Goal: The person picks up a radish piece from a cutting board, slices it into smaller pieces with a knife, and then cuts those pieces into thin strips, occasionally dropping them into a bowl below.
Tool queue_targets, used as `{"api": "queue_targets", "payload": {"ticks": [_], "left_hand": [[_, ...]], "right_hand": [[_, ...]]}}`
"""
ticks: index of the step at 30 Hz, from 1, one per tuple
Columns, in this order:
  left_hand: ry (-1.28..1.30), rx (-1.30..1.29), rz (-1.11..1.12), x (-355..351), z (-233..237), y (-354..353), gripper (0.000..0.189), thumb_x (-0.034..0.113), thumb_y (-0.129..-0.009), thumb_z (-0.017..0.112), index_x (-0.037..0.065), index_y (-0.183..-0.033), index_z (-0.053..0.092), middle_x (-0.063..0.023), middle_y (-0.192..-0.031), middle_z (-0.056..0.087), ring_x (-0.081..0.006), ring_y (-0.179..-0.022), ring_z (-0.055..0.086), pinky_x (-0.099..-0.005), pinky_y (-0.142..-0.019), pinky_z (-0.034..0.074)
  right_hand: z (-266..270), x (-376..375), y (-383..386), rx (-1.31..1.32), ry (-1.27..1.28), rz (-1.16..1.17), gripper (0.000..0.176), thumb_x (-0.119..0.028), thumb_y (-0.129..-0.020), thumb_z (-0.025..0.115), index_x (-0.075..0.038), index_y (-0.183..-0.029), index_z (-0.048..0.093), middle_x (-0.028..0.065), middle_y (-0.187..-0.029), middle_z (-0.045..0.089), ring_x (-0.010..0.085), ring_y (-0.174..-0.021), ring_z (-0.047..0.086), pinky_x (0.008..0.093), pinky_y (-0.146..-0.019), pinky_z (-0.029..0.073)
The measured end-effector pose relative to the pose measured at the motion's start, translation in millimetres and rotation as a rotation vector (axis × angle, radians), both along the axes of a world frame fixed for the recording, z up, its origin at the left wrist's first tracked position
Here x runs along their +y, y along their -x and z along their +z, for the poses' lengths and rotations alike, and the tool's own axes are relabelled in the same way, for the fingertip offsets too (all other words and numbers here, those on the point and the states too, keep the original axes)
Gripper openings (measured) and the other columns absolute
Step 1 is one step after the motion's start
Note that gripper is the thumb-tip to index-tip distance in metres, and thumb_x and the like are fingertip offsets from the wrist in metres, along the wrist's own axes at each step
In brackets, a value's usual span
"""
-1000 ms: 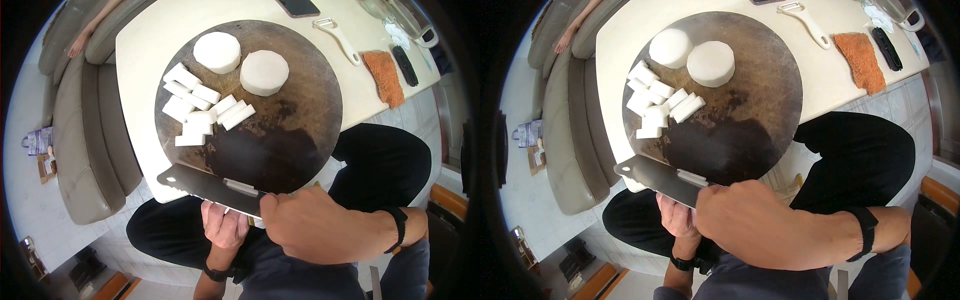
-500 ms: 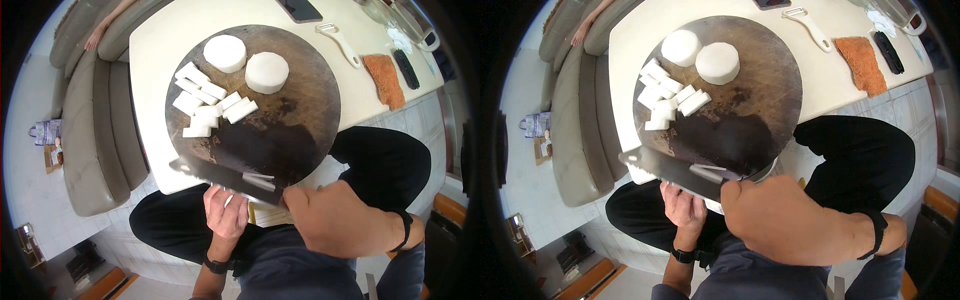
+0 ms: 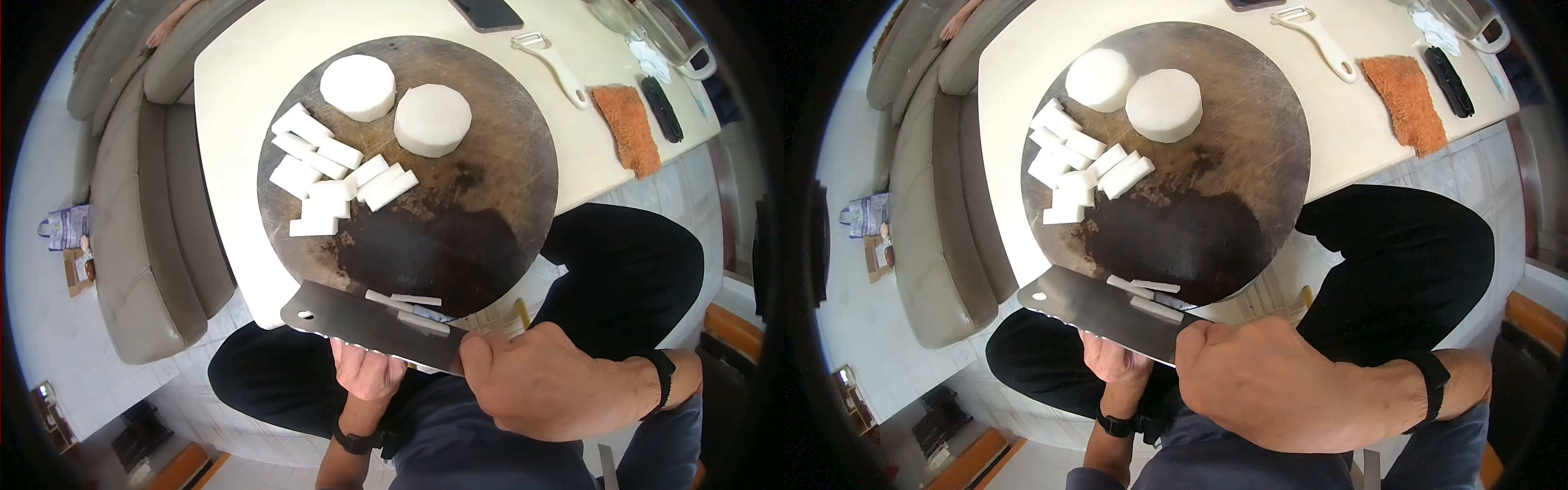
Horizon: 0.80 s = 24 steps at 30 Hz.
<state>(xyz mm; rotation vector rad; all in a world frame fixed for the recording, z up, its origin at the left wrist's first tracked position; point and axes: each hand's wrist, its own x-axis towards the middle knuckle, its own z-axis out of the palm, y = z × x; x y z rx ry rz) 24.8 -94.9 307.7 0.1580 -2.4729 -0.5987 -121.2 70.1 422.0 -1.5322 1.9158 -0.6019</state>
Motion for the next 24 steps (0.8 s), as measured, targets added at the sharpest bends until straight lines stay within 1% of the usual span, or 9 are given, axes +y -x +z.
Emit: {"api": "queue_targets", "payload": {"ticks": [5, 9, 11, 15, 17, 19, 21, 23, 24], "left_hand": [[-0.051, -0.008, -0.005, -0.3, -2.0, -3.6, 0.013, -0.003, -0.07, 0.067, -0.003, -0.084, 0.066, -0.0147, -0.091, 0.064, -0.0345, -0.087, 0.063, -0.0521, -0.086, 0.048], [-0.037, 0.023, -0.01, -0.6, -0.4, 1.7, 0.014, -0.003, -0.069, 0.069, -0.003, -0.082, 0.066, -0.0145, -0.091, 0.064, -0.0342, -0.087, 0.062, -0.0498, -0.084, 0.049], [-0.052, 0.06, -0.024, -1.9, -1.2, 3.3, 0.015, -0.004, -0.066, 0.071, -0.003, -0.081, 0.067, -0.0142, -0.091, 0.063, -0.034, -0.088, 0.062, -0.0468, -0.082, 0.05], [-0.071, 0.055, -0.033, -1.2, 4.1, 6.8, 0.02, -0.006, -0.064, 0.074, -0.002, -0.083, 0.068, -0.014, -0.092, 0.064, -0.0342, -0.09, 0.061, -0.0424, -0.08, 0.05], [-0.055, 0.076, -0.025, 0.5, 3.4, 10.0, 0.022, -0.006, -0.064, 0.075, -0.002, -0.084, 0.068, -0.0135, -0.093, 0.064, -0.0337, -0.09, 0.061, -0.0414, -0.08, 0.051], [-0.03, 0.082, -0.021, 1.7, 4.8, 12.7, 0.027, -0.007, -0.063, 0.078, 0.0, -0.088, 0.069, -0.0115, -0.097, 0.063, -0.0311, -0.09, 0.061, -0.0384, -0.08, 0.052], [-0.023, 0.088, -0.017, 3.0, 6.4, 15.3, 0.027, -0.007, -0.064, 0.079, 0.0, -0.088, 0.069, -0.0112, -0.097, 0.063, -0.0303, -0.09, 0.061, -0.0378, -0.079, 0.052], [-0.026, 0.085, -0.013, 5.4, 8.1, 16.7, 0.026, -0.007, -0.067, 0.078, 0.0, -0.089, 0.066, -0.0121, -0.096, 0.063, -0.0297, -0.091, 0.061, -0.0383, -0.079, 0.051], [-0.022, 0.089, -0.011, 5.6, 8.4, 17.0, 0.026, -0.007, -0.067, 0.078, 0.0, -0.089, 0.066, -0.0121, -0.096, 0.063, -0.0297, -0.091, 0.061, -0.0383, -0.079, 0.051]], "right_hand": [[0.3, -3.8, 1.6, -0.034, -0.067, 0.017, 0.021, -0.003, -0.075, 0.064, 0.015, -0.081, 0.055, 0.0197, -0.062, 0.059, 0.0245, -0.049, 0.063, 0.0313, -0.04, 0.048], [-2.6, -13.1, 3.9, -0.085, -0.054, 0.005, 0.021, -0.005, -0.074, 0.066, 0.014, -0.081, 0.059, 0.0198, -0.064, 0.06, 0.0249, -0.051, 0.063, 0.0311, -0.042, 0.049], [-13.0, -20.7, 2.5, -0.031, 0.058, -0.005, 0.023, -0.004, -0.07, 0.066, 0.007, -0.082, 0.049, 0.0176, -0.061, 0.057, 0.0276, -0.05, 0.062, 0.0355, -0.043, 0.047], [-20.0, -30.5, 2.1, -0.026, 0.166, -0.023, 0.022, -0.005, -0.069, 0.066, 0.006, -0.079, 0.05, 0.0157, -0.057, 0.056, 0.0275, -0.049, 0.062, 0.0348, -0.043, 0.047], [-24.0, -31.1, 0.2, -0.018, 0.201, -0.092, 0.021, -0.006, -0.07, 0.065, 0.005, -0.079, 0.051, 0.0168, -0.058, 0.057, 0.0294, -0.048, 0.062, 0.0366, -0.046, 0.049], [-24.6, -28.1, 5.2, -0.023, 0.184, -0.107, 0.019, -0.006, -0.071, 0.065, 0.005, -0.079, 0.051, 0.0178, -0.058, 0.058, 0.0309, -0.049, 0.061, 0.0381, -0.047, 0.049], [-25.1, -22.0, 10.6, -0.033, 0.167, -0.12, 0.017, -0.006, -0.072, 0.064, 0.004, -0.078, 0.052, 0.0189, -0.058, 0.058, 0.0324, -0.049, 0.061, 0.0395, -0.048, 0.05], [-25.1, -13.2, 15.1, 0.01, 0.038, -0.19, 0.013, -0.007, -0.073, 0.065, 0.003, -0.075, 0.058, 0.0205, -0.067, 0.062, 0.0346, -0.065, 0.067, 0.0402, -0.059, 0.053], [-25.0, -9.7, 16.8, 0.012, 0.043, -0.187, 0.013, -0.007, -0.073, 0.065, 0.003, -0.075, 0.058, 0.0205, -0.067, 0.062, 0.0346, -0.065, 0.067, 0.0402, -0.059, 0.053]]}}
